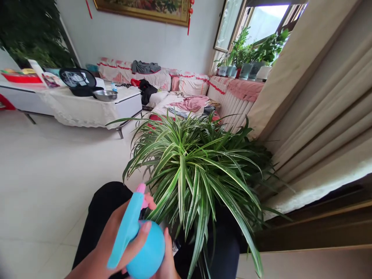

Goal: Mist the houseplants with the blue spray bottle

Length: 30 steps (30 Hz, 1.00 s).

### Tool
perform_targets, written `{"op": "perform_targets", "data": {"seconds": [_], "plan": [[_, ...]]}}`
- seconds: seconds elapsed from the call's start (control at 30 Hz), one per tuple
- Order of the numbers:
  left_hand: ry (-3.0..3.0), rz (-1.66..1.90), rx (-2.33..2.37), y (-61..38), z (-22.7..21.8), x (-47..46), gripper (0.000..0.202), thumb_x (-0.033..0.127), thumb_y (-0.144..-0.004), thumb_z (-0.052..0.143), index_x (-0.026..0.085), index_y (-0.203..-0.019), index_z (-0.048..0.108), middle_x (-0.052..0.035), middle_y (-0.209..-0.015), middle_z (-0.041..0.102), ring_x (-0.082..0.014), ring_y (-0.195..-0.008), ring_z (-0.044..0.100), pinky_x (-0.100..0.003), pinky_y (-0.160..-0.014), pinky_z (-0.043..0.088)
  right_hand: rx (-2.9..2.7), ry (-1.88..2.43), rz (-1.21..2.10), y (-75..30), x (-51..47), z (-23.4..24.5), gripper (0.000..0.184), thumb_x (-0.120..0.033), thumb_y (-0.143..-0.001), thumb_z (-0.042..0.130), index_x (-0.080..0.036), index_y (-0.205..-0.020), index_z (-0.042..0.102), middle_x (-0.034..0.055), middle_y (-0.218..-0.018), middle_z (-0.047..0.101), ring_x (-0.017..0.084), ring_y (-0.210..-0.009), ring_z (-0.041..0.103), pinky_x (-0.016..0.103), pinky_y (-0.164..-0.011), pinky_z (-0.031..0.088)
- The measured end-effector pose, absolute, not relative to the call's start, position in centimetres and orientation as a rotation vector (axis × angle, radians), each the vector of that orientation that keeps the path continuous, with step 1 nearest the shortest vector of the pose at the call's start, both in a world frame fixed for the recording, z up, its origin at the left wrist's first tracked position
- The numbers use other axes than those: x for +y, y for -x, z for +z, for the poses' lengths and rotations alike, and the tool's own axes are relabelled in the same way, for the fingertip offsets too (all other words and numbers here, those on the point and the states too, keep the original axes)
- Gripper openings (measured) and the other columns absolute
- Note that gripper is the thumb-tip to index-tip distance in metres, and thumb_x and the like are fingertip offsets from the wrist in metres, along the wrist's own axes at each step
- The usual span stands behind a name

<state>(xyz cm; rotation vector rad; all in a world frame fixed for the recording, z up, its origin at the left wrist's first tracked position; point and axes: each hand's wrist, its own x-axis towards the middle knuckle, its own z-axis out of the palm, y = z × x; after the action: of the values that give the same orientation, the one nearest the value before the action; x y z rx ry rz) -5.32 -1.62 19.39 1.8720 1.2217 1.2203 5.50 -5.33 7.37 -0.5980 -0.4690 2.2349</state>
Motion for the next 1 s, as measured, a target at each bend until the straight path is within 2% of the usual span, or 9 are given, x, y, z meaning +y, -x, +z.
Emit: {"op": "perform_targets", "data": {"seconds": [0.07, 0.17, 0.27, 0.33, 0.43, 0.6, 0.7, 0.8, 1.0], "plan": [[-1.917, 1.188, 1.245, 5.6, 19.7, -1.4, 0.007, 0.026, -0.077, 0.055, 0.023, -0.083, 0.056, -0.0013, -0.077, 0.065, -0.0160, -0.065, 0.063, -0.030, -0.063, 0.054, -0.423, 0.591, 2.270, -5.2, -5.5, 6.9, 0.089, -0.086, -0.067, 0.042, -0.009, -0.104, 0.068, 0.0144, -0.083, 0.069, 0.026, -0.072, 0.064, 0.048, -0.071, 0.051], [-1.945, 1.161, 1.268, 5.3, 19.8, -1.1, 0.005, 0.026, -0.079, 0.050, 0.022, -0.078, 0.053, 0.0007, -0.066, 0.060, -0.0132, -0.055, 0.058, -0.027, -0.055, 0.052, -0.376, 0.585, 2.281, -5.2, -5.7, 6.4, 0.092, -0.089, -0.060, 0.044, -0.010, -0.100, 0.070, 0.0132, -0.075, 0.069, 0.026, -0.071, 0.064, 0.048, -0.074, 0.049], [-1.863, 1.153, 1.273, 5.1, 19.4, -1.3, 0.021, 0.030, -0.082, 0.049, 0.021, -0.097, 0.059, -0.0072, -0.094, 0.069, -0.0209, -0.090, 0.067, -0.034, -0.082, 0.055, -0.319, 0.581, 2.265, -5.4, -5.7, 6.2, 0.091, -0.088, -0.061, 0.046, -0.012, -0.107, 0.068, 0.0127, -0.082, 0.071, 0.024, -0.074, 0.065, 0.045, -0.076, 0.050], [-1.754, 1.113, 1.266, 5.3, 18.6, -1.8, 0.035, 0.034, -0.085, 0.049, 0.022, -0.116, 0.057, -0.0103, -0.117, 0.065, -0.0251, -0.116, 0.059, -0.040, -0.098, 0.049, -0.260, 0.584, 2.255, -5.4, -5.7, 6.0, 0.094, -0.087, -0.060, 0.049, -0.011, -0.112, 0.066, 0.0137, -0.087, 0.072, 0.023, -0.073, 0.066, 0.040, -0.075, 0.051], [-1.570, 1.191, 1.186, 6.2, 17.2, -2.6, 0.049, 0.040, -0.084, 0.052, 0.024, -0.130, 0.050, -0.0107, -0.130, 0.059, -0.0276, -0.125, 0.053, -0.040, -0.100, 0.048, -0.241, 0.623, 2.220, -5.2, -5.8, 5.6, 0.098, -0.087, -0.060, 0.051, -0.010, -0.120, 0.062, 0.0143, -0.093, 0.073, 0.023, -0.074, 0.068, 0.037, -0.072, 0.052], [-1.462, 1.416, 1.320, 8.7, 16.2, -2.4, 0.036, 0.042, -0.079, 0.056, 0.020, -0.107, 0.065, -0.0066, -0.097, 0.071, -0.0234, -0.090, 0.066, -0.033, -0.081, 0.054, -0.258, 0.742, 2.200, -3.8, -5.6, 4.9, 0.100, -0.089, -0.060, 0.047, -0.010, -0.120, 0.061, 0.0144, -0.088, 0.074, 0.024, -0.071, 0.068, 0.037, -0.066, 0.053], [-1.437, 1.431, 1.434, 10.0, 16.7, -1.8, 0.025, 0.041, -0.076, 0.057, 0.020, -0.085, 0.067, -0.0012, -0.071, 0.067, -0.0164, -0.058, 0.059, -0.027, -0.056, 0.049, -0.181, 0.819, 2.219, -2.6, -5.3, 4.6, 0.104, -0.091, -0.058, 0.041, -0.005, -0.112, 0.064, 0.0138, -0.077, 0.073, 0.021, -0.062, 0.067, 0.036, -0.061, 0.053], [-1.393, 1.467, 1.407, 10.6, 17.1, -1.6, 0.022, 0.040, -0.076, 0.056, 0.020, -0.077, 0.066, 0.0003, -0.066, 0.066, -0.0146, -0.052, 0.056, -0.027, -0.054, 0.049, -0.119, 0.802, 2.260, -2.0, -5.1, 4.5, 0.105, -0.091, -0.057, 0.044, -0.004, -0.111, 0.064, 0.0140, -0.074, 0.072, 0.021, -0.061, 0.067, 0.033, -0.059, 0.052], [-1.201, 1.344, 1.280, 11.8, 16.6, -1.4, 0.046, 0.044, -0.073, 0.063, 0.022, -0.113, 0.066, -0.0062, -0.087, 0.074, -0.0273, -0.096, 0.067, -0.035, -0.086, 0.054, -0.152, 0.723, 2.245, -1.5, -4.8, 5.0, 0.101, -0.089, -0.056, 0.051, -0.008, -0.114, 0.062, 0.0150, -0.088, 0.074, 0.024, -0.070, 0.069, 0.030, -0.057, 0.050]]}}
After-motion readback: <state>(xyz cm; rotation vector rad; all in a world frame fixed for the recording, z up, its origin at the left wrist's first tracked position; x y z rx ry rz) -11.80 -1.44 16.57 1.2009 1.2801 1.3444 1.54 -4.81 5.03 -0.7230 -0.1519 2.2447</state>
